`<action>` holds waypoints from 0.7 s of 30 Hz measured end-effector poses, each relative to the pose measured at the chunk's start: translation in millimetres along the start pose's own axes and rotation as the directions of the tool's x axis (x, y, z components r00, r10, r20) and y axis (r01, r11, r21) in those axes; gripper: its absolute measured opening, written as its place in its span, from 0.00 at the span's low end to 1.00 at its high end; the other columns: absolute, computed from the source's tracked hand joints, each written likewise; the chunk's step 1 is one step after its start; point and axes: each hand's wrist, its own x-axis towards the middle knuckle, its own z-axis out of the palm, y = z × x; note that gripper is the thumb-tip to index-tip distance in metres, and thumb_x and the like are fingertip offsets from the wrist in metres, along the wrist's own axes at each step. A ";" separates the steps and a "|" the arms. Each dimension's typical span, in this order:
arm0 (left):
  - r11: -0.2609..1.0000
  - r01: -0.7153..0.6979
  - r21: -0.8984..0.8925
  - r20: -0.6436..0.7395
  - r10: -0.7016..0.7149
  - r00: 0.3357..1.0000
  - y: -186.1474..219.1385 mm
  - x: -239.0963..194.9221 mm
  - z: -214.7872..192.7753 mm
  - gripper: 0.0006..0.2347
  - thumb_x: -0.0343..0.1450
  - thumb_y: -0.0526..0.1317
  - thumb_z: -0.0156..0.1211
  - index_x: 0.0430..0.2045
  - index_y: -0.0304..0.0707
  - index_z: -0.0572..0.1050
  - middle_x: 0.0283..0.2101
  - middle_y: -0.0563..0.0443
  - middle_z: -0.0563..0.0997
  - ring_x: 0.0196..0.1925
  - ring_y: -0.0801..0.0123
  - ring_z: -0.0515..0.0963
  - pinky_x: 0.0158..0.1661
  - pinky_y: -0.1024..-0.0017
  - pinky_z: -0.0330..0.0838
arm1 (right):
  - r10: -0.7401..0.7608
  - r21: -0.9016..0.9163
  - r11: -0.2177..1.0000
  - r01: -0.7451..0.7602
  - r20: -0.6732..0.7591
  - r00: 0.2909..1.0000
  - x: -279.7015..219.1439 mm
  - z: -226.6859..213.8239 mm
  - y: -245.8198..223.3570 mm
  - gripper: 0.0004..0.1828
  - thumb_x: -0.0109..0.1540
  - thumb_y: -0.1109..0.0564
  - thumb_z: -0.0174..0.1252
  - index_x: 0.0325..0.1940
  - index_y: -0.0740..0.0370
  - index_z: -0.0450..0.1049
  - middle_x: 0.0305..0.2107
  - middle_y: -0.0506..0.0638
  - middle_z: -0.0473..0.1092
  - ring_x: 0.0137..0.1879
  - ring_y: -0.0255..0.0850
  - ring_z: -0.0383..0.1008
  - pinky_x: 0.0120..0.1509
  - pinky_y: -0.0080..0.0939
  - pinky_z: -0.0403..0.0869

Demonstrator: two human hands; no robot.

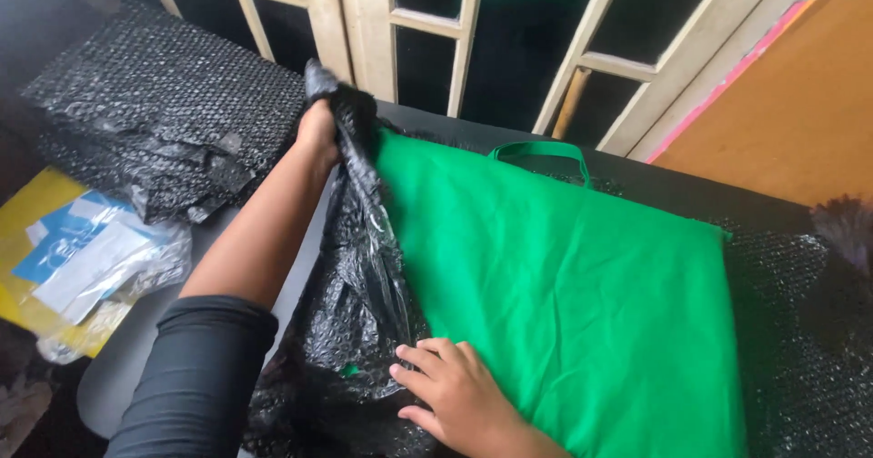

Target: The person wraps a green tote bag with black bubble wrap on a table. They fold the bubble wrap around the bag, then use a tape dispenser to apply clear tape to secure the wrapping.

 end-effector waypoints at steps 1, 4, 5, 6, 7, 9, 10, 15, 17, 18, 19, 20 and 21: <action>0.997 -0.041 0.063 -0.056 0.045 0.997 9.1 -0.9 17.6 0.21 0.64 0.53 0.54 0.41 0.37 0.81 0.40 0.50 0.85 0.38 0.65 0.82 0.40 0.69 0.75 | 0.024 0.005 1.000 -0.025 0.030 0.999 0.0 1.4 0.1 0.29 0.59 0.46 0.70 0.62 0.56 0.75 0.64 0.52 0.68 0.66 0.53 0.62 0.58 0.58 0.66; 0.975 -0.111 0.191 -0.143 0.139 0.980 21.4 -13.9 70.6 0.23 0.62 0.51 0.55 0.44 0.36 0.82 0.43 0.50 0.85 0.40 0.67 0.81 0.40 0.71 0.73 | 0.031 -0.023 0.999 -0.030 0.029 0.999 0.3 -5.1 -2.7 0.32 0.58 0.46 0.71 0.64 0.56 0.74 0.64 0.54 0.67 0.64 0.56 0.63 0.57 0.59 0.65; 0.975 -0.112 0.193 -0.132 0.139 0.981 2.4 25.8 92.3 0.23 0.62 0.51 0.55 0.44 0.36 0.82 0.43 0.50 0.85 0.40 0.67 0.81 0.40 0.71 0.73 | 0.040 -0.028 0.999 -0.040 0.024 0.999 -1.9 -4.0 -0.7 0.32 0.58 0.46 0.71 0.64 0.56 0.74 0.64 0.54 0.67 0.64 0.56 0.63 0.57 0.59 0.65; 0.787 -0.284 0.548 0.041 0.314 0.949 -17.5 65.0 111.4 0.25 0.65 0.41 0.46 0.59 0.40 0.66 0.58 0.45 0.74 0.55 0.58 0.75 0.52 0.67 0.68 | 0.003 -0.086 0.996 -0.004 -0.012 1.000 -4.1 -2.9 0.3 0.35 0.54 0.44 0.74 0.63 0.55 0.75 0.63 0.52 0.68 0.57 0.52 0.65 0.53 0.55 0.66; 0.450 -0.440 0.777 0.266 0.400 0.877 -37.7 103.7 130.9 0.33 0.68 0.32 0.38 0.74 0.45 0.49 0.72 0.41 0.64 0.69 0.49 0.70 0.64 0.62 0.62 | -0.037 -0.145 0.989 0.030 -0.045 0.998 -6.4 -1.8 1.1 0.38 0.50 0.43 0.77 0.61 0.53 0.75 0.61 0.50 0.69 0.50 0.49 0.66 0.50 0.52 0.66; 0.307 -0.300 0.903 0.254 0.180 0.950 -51.3 -3.1 137.6 0.34 0.67 0.48 0.39 0.74 0.56 0.47 0.76 0.41 0.46 0.74 0.40 0.48 0.65 0.45 0.38 | -0.025 -0.166 0.986 0.019 -0.035 0.999 -11.9 1.2 3.3 0.39 0.49 0.41 0.77 0.62 0.51 0.76 0.62 0.49 0.69 0.50 0.48 0.67 0.50 0.52 0.66; 0.122 -0.169 0.978 0.175 -0.033 0.984 -54.9 -66.8 157.5 0.38 0.66 0.64 0.41 0.75 0.67 0.45 0.80 0.42 0.28 0.79 0.32 0.26 0.66 0.29 0.15 | -0.022 -0.184 0.983 0.018 -0.019 1.000 -14.7 2.2 5.2 0.40 0.48 0.40 0.77 0.63 0.48 0.76 0.62 0.48 0.70 0.49 0.47 0.68 0.50 0.53 0.66; 0.487 -0.245 0.838 0.340 -0.116 0.933 -31.9 -36.0 134.4 0.38 0.63 0.69 0.42 0.71 0.64 0.58 0.78 0.49 0.47 0.78 0.43 0.39 0.69 0.43 0.30 | -0.008 -0.070 0.998 0.005 -0.053 0.999 -11.5 -5.9 8.9 0.27 0.56 0.41 0.72 0.57 0.49 0.80 0.58 0.48 0.72 0.47 0.46 0.69 0.46 0.51 0.67; 0.711 -0.272 0.648 0.401 -0.014 0.916 -17.7 22.7 107.8 0.35 0.65 0.64 0.49 0.68 0.53 0.66 0.75 0.46 0.60 0.77 0.53 0.56 0.71 0.51 0.50 | -0.008 -0.046 0.999 0.005 -0.069 0.998 -8.3 -3.1 11.1 0.23 0.59 0.42 0.70 0.56 0.49 0.80 0.57 0.48 0.73 0.47 0.46 0.68 0.46 0.50 0.66; 0.574 -0.295 0.764 0.266 0.136 0.954 -12.2 55.7 91.5 0.30 0.67 0.60 0.52 0.64 0.51 0.69 0.65 0.46 0.70 0.62 0.55 0.70 0.61 0.56 0.61 | -0.013 -0.023 1.000 0.011 -0.086 0.996 -7.6 -1.4 12.5 0.21 0.59 0.42 0.69 0.54 0.49 0.80 0.55 0.48 0.74 0.45 0.46 0.68 0.44 0.49 0.66; 0.426 -0.274 0.863 0.148 0.304 0.941 -6.6 88.8 75.2 0.25 0.68 0.55 0.54 0.59 0.49 0.73 0.54 0.46 0.81 0.46 0.56 0.83 0.51 0.60 0.72 | -0.017 -0.001 1.000 0.017 -0.103 0.995 -6.9 0.5 13.8 0.18 0.60 0.43 0.69 0.51 0.49 0.81 0.53 0.48 0.74 0.44 0.47 0.67 0.42 0.49 0.66; 0.424 -0.273 0.863 0.150 0.301 0.942 -8.3 99.3 55.0 0.25 0.68 0.55 0.54 0.59 0.49 0.73 0.54 0.46 0.81 0.46 0.56 0.83 0.51 0.60 0.72 | -0.013 0.002 1.000 0.013 -0.103 0.995 -7.3 1.7 14.4 0.18 0.60 0.43 0.69 0.51 0.49 0.81 0.53 0.48 0.74 0.44 0.47 0.67 0.42 0.49 0.66; 0.363 -0.183 0.914 0.105 0.223 0.969 -9.8 110.1 34.7 0.31 0.69 0.60 0.52 0.63 0.40 0.68 0.61 0.40 0.74 0.57 0.49 0.75 0.57 0.57 0.68 | -0.001 0.031 1.000 0.003 -0.085 0.996 -7.4 3.0 14.9 0.18 0.60 0.43 0.69 0.51 0.49 0.81 0.53 0.47 0.74 0.44 0.47 0.67 0.42 0.49 0.66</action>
